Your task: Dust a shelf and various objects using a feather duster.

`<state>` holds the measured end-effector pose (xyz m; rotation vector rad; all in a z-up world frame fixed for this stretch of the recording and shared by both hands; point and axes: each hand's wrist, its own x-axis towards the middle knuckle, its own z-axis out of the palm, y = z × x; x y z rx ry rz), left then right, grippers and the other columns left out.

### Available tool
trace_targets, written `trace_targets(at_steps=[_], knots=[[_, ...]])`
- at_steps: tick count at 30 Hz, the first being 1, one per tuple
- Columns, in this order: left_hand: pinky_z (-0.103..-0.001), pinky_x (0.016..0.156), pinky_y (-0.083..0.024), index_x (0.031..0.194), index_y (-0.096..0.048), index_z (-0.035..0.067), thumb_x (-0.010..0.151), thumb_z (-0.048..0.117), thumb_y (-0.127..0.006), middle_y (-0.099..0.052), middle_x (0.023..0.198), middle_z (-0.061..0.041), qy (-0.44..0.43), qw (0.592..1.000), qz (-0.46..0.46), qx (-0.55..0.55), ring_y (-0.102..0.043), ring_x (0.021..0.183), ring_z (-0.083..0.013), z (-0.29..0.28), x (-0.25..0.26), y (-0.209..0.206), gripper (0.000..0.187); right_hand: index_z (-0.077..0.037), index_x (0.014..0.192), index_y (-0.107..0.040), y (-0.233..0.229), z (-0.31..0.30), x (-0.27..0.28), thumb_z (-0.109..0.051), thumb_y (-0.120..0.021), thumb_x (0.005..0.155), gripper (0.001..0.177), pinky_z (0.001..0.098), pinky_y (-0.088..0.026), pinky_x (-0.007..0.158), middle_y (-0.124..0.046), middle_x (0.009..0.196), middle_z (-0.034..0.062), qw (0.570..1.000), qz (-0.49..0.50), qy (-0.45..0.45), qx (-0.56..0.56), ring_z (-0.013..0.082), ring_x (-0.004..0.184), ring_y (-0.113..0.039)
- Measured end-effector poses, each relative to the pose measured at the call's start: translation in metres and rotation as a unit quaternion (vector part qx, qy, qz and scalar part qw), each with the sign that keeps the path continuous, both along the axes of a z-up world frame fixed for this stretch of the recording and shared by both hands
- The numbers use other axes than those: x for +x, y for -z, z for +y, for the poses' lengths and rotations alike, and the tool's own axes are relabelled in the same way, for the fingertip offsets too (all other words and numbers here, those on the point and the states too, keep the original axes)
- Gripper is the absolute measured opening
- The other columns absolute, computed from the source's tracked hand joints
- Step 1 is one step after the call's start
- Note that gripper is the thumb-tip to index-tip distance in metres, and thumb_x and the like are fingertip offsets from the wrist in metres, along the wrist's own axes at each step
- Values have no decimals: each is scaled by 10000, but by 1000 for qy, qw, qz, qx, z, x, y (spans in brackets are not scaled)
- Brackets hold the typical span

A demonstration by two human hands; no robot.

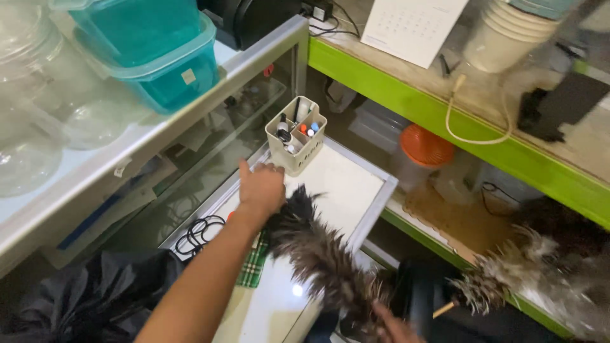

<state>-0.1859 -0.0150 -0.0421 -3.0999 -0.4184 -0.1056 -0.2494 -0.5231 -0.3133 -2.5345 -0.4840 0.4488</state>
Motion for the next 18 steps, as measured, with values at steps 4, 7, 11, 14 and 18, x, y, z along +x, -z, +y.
trace_targets(at_steps=[4, 7, 11, 14, 18], knots=[[-713, 1129, -192, 1097, -713, 86, 855, 172, -613, -710, 1164, -112, -28, 999, -14, -17, -649, 1142, -285, 0, -16, -46, 275, -320, 1545, -435, -160, 77, 19, -287, -607, 942, 628, 466, -569, 911, -746, 1063, 248, 996, 38, 69, -42, 406, 1018, -733], [-698, 1151, -184, 1099, -712, 95, 881, 182, -602, -713, 1153, -112, -20, 999, -1, -31, -657, 1131, -291, -18, -27, -63, 259, -266, 1557, -381, -189, 105, 31, -313, -554, 998, 586, 511, -551, 890, -742, 1025, 286, 985, 44, 162, -26, 469, 1007, -705], [-702, 1137, -194, 1111, -704, 98, 879, 192, -600, -713, 1138, -106, 0, 999, 8, -32, -657, 1134, -284, -34, -40, -59, 271, -305, 1591, -286, -213, 154, 8, -289, -539, 923, 715, 514, -564, 876, -737, 1041, 259, 992, 13, 122, 27, 466, 935, -724], [-714, 1109, -197, 1134, -690, 102, 867, 180, -597, -698, 1148, -110, 12, 1000, 9, -19, -659, 1095, -300, -34, -33, -24, 293, -315, 1590, -281, -232, 195, -22, -257, -536, 914, 725, 515, -525, 935, -705, 1109, 262, 997, 25, 70, 27, 471, 994, -681], [-696, 1115, -211, 1202, -654, 106, 862, 245, -611, -682, 1185, -123, 50, 998, 41, -17, -649, 1113, -304, -57, -42, -29, 369, -356, 1589, -324, -229, 218, -18, -243, -532, 918, 712, 495, -492, 1009, -680, 1191, 259, 995, 53, 84, 11, 465, 1085, -647]])
